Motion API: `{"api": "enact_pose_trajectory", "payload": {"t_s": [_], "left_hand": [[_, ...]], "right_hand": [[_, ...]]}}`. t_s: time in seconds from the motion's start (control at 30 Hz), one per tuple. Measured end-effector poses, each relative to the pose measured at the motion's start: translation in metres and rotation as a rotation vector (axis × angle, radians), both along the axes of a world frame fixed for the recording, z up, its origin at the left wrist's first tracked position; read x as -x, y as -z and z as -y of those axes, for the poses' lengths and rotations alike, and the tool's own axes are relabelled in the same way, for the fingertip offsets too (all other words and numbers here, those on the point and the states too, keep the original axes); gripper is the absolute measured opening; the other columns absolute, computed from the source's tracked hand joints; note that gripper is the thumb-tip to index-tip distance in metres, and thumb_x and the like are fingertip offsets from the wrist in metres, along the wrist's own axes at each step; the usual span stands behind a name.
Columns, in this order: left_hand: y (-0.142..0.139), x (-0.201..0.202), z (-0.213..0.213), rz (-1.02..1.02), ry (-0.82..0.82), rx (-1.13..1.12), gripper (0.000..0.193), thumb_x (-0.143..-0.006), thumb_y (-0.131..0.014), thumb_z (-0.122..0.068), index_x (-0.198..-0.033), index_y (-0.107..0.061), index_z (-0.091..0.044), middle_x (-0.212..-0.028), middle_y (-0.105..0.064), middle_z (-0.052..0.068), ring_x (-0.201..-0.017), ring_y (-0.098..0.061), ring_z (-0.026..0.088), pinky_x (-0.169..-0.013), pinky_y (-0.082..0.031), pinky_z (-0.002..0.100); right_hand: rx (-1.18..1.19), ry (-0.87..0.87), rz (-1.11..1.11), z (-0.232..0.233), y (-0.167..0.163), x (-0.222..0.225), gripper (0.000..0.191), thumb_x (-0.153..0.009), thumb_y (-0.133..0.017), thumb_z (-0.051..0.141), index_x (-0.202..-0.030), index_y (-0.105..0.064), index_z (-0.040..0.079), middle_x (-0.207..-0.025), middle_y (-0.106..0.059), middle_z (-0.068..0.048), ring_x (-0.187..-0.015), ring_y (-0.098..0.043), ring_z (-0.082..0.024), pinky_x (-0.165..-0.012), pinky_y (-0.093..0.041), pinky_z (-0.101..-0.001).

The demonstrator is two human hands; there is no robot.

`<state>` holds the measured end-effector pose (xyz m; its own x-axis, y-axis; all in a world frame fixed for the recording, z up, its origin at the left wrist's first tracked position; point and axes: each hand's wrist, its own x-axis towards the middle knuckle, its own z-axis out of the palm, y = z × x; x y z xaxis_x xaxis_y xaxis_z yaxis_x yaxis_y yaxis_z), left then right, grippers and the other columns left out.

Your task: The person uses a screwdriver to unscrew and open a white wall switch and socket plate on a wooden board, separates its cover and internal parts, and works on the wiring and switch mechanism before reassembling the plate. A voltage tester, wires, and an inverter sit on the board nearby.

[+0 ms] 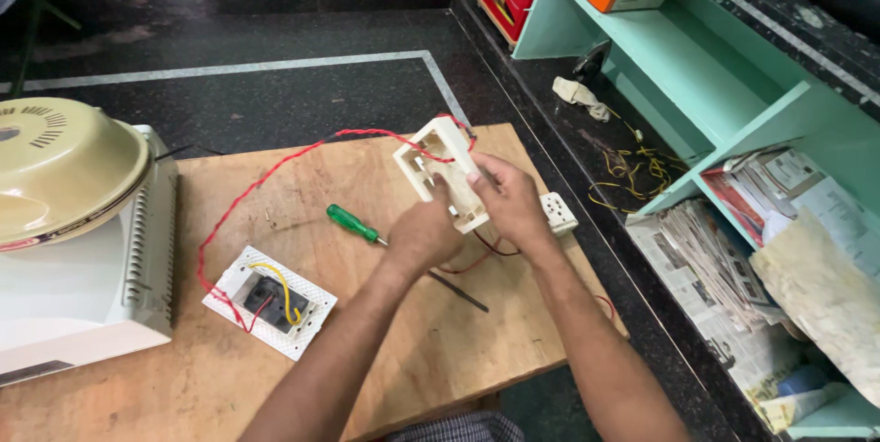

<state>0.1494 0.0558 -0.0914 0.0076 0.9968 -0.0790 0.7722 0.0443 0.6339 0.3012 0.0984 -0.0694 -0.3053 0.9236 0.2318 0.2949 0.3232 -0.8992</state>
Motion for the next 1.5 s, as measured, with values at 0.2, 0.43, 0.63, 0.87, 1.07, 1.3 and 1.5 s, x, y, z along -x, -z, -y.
{"api": "enact_pose_trajectory", "payload": {"t_s": [0.2, 0.43, 0.63, 0.87, 1.07, 1.3, 1.5], "left_hand": [[-0.005, -0.001, 0.02, 0.008, 0.054, -0.026, 0.072, -0.082, -0.062, -0.022, -0.15, -0.043, -0.011, -0.099, -0.072, 0.025, -0.095, -0.071, 0.042, -0.084, -0.056, 0.054], [0.001, 0.011, 0.07, 0.688, 0.029, -0.243, 0.042, -0.087, -0.048, 0.001, -0.125, -0.066, -0.002, -0.083, -0.073, 0.016, -0.078, -0.072, 0.03, -0.071, -0.06, 0.041], [-0.004, 0.066, 0.082, 1.635, 0.018, 0.172, 0.042, -0.084, -0.041, 0.009, -0.121, -0.061, 0.009, -0.098, -0.071, 0.015, -0.083, -0.071, 0.021, -0.077, -0.06, 0.033], [0.0, 0.082, 0.097, 1.473, -0.129, 0.069, 0.012, -0.1, -0.055, -0.014, -0.107, -0.062, -0.007, -0.082, -0.06, -0.001, -0.068, -0.056, 0.008, -0.059, -0.045, 0.024], [0.0, 0.136, 0.108, 1.023, -0.335, -0.246, 0.034, -0.108, -0.055, -0.029, -0.08, -0.051, -0.011, -0.061, -0.036, -0.011, -0.051, -0.028, 0.002, -0.043, -0.021, 0.027], [-0.019, 0.141, 0.098, 1.007, -0.273, -0.525, 0.027, -0.108, -0.057, -0.029, -0.094, -0.052, -0.007, -0.09, -0.053, -0.001, -0.082, -0.05, 0.005, -0.074, -0.044, 0.024], [-0.084, 0.085, 0.083, 1.841, -0.241, -0.183, 0.036, -0.105, -0.05, -0.035, -0.129, -0.06, -0.01, -0.137, -0.063, 0.009, -0.125, -0.06, 0.017, -0.097, -0.05, 0.033]], "right_hand": [[0.024, -0.069, -0.075, -0.008, 0.003, -0.005, 0.037, -0.102, -0.06, 0.013, -0.136, -0.064, 0.0, -0.112, -0.073, -0.004, -0.093, -0.064, -0.007, -0.079, -0.053, -0.0248], [-0.046, -0.071, -0.089, -0.038, 0.017, -0.012, 0.037, -0.104, -0.056, 0.015, -0.137, -0.061, -0.002, -0.118, -0.072, -0.004, -0.102, -0.066, -0.008, -0.088, -0.054, -0.0227], [0.357, 0.074, -0.214, -0.09, 0.029, -0.023, 0.033, -0.106, -0.05, 0.02, -0.123, -0.068, -0.002, -0.101, -0.075, -0.009, -0.086, -0.07, -0.015, -0.079, -0.055, -0.0291], [0.443, 0.141, 0.063, -0.108, 0.041, -0.033, 0.029, -0.102, -0.056, 0.019, -0.114, -0.071, -0.001, -0.097, -0.074, -0.011, -0.083, -0.068, -0.019, -0.071, -0.055, -0.0349], [0.184, 0.22, 0.293, -0.102, 0.036, -0.031, 0.028, -0.095, -0.071, 0.019, -0.114, -0.073, -0.001, -0.102, -0.076, -0.015, -0.091, -0.071, -0.023, -0.081, -0.055, -0.0355], [-0.443, 0.103, 0.357, -0.009, -0.042, 0.029, 0.032, -0.102, -0.062, 0.024, -0.127, -0.07, 0.004, -0.125, -0.071, -0.017, -0.118, -0.068, -0.03, -0.101, -0.051, -0.0385], [-0.641, -0.513, 0.12, 0.055, -0.054, 0.096, 0.07, -0.111, -0.042, 0.049, -0.162, -0.035, 0.001, -0.168, -0.042, -0.015, -0.158, -0.038, -0.031, -0.133, -0.027, -0.0431]]}}
